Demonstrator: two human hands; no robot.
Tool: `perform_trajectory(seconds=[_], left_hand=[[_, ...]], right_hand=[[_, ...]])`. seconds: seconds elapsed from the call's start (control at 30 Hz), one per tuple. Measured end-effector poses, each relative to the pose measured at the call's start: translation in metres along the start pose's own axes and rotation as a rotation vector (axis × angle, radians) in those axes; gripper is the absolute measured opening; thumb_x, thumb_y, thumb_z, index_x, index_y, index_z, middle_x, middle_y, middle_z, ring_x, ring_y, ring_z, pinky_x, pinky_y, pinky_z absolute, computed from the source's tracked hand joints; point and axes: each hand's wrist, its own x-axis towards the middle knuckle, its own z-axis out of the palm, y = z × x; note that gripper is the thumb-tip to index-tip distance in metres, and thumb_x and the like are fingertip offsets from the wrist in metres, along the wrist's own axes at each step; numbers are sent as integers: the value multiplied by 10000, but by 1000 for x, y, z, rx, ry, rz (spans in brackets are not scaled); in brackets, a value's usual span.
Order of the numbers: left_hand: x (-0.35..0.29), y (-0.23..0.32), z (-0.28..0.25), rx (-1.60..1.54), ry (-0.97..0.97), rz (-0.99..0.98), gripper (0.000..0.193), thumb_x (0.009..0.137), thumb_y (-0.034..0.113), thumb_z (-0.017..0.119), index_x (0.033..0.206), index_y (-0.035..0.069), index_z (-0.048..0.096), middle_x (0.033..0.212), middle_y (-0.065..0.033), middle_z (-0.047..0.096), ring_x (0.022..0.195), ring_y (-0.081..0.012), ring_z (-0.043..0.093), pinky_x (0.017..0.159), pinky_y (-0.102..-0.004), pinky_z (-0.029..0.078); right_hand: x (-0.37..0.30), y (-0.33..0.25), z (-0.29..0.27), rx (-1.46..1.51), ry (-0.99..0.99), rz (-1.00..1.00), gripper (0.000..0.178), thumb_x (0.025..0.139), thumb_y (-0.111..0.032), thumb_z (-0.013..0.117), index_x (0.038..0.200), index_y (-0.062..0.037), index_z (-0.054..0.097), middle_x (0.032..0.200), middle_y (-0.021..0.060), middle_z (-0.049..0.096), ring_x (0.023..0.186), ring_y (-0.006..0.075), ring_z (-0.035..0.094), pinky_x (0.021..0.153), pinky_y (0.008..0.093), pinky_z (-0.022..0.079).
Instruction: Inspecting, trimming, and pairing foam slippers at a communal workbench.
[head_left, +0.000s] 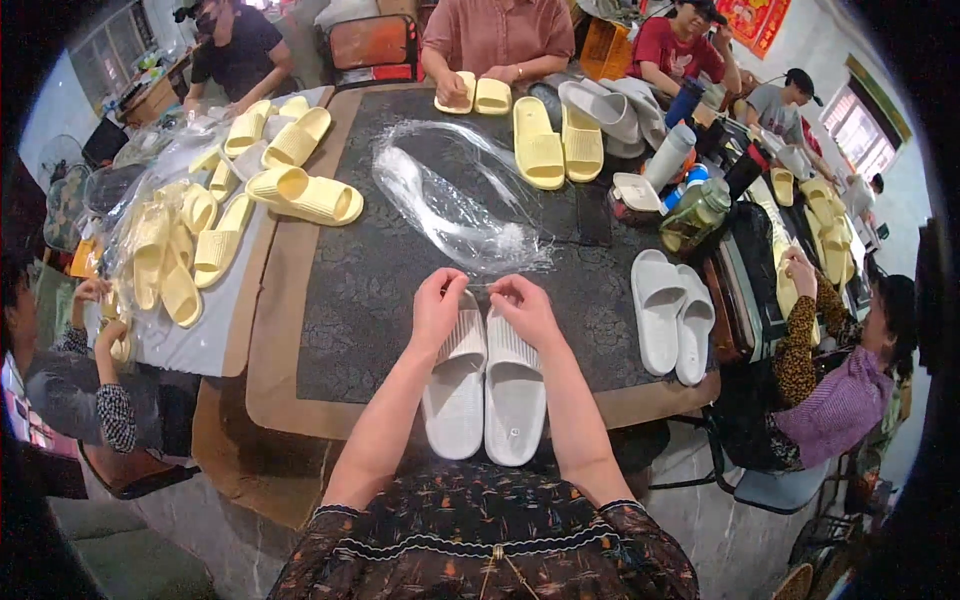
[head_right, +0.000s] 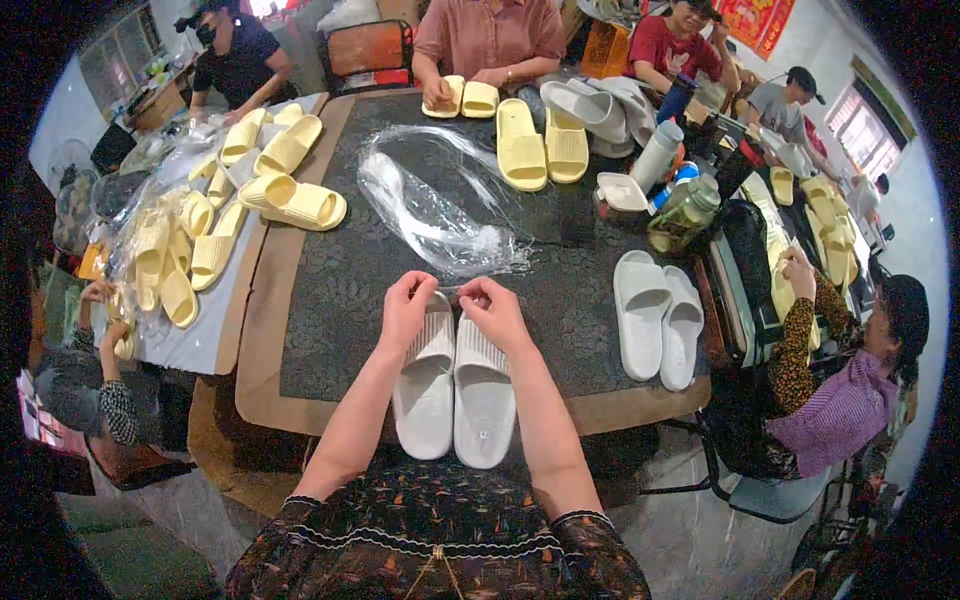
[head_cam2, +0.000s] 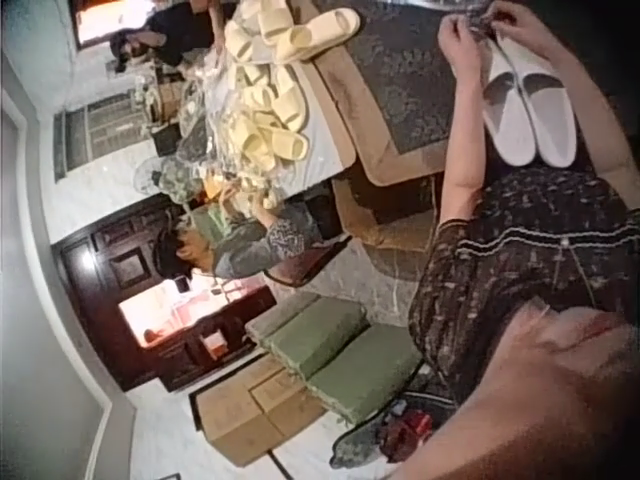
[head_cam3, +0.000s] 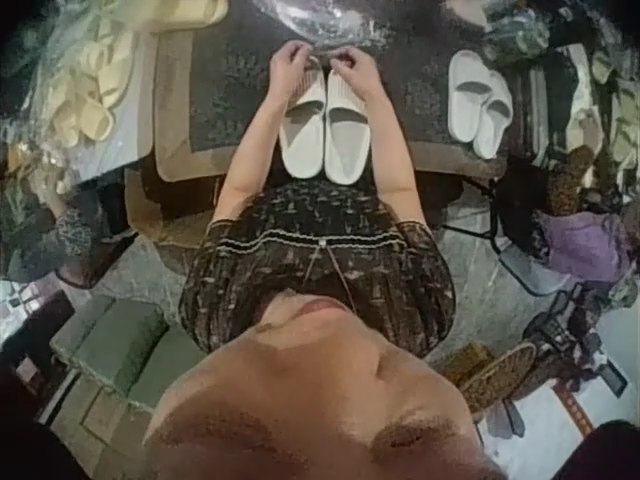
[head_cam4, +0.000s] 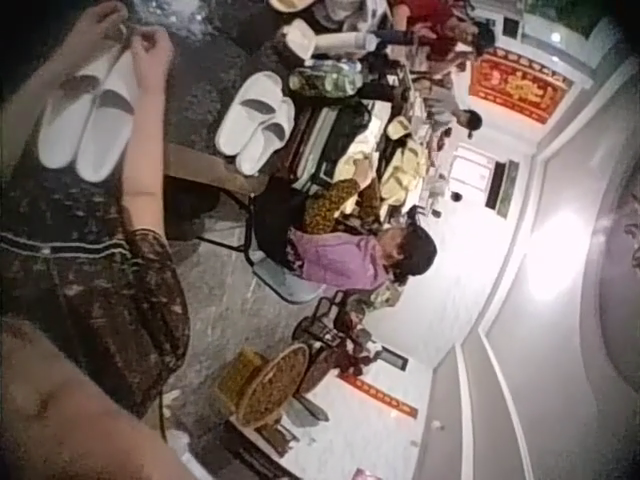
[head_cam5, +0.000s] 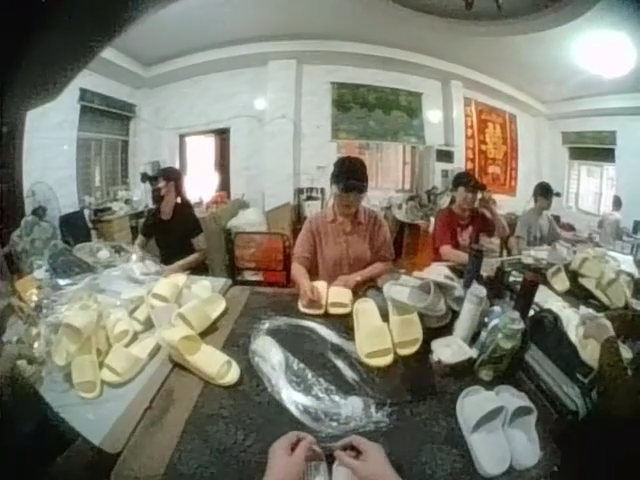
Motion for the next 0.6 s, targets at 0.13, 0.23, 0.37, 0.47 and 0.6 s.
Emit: perform_trajectory(seconds=[0.13, 0.23, 0.37, 0.47, 0.6], left_hand=[[0, 4, 5, -152, -174, -61, 199, 887, 163, 627, 1010, 11, 663, 830, -49, 670, 717, -110, 584, 671, -270, 474], [-8, 10, 10, -1, -146, 39, 212, 844, 175, 678, 993, 26, 699, 870, -72, 684, 799, -146, 637, 717, -283, 492], [-11, 9, -4, 34, -133, -18, 148, 811, 114, 690, 912, 6, 703, 884, -65, 689, 785, -120, 630, 723, -277, 502], [-7, 10, 3, 139, -107, 109, 153, 807, 144, 706, 884, 12, 706, 821, -92, 666, 775, -197, 633, 709, -304, 491], [-10, 17, 5, -39, -176, -69, 170, 811, 135, 697, 926, 11, 714, 813, -75, 675, 755, -140, 628, 687, -278, 484]], right_hand=[[-3, 6, -3, -2, 124, -80, 158, 831, -87, 681, 972, -23, 649, 811, -2, 638, 682, 43, 517, 632, 217, 446], [-1, 14, -6, 53, 98, -133, 141, 857, -99, 676, 980, -36, 645, 855, -7, 620, 774, 57, 558, 698, 215, 460], [-6, 6, 5, 43, 22, -130, 171, 850, -162, 688, 964, -38, 657, 858, 24, 634, 726, 87, 564, 657, 256, 477], [-7, -3, -2, -21, 70, -188, 180, 849, -183, 686, 939, -29, 666, 847, 42, 639, 713, 105, 580, 651, 258, 480], [-9, -6, -8, -10, 86, -161, 174, 854, -174, 678, 952, -31, 673, 843, 49, 649, 726, 110, 591, 652, 262, 481]])
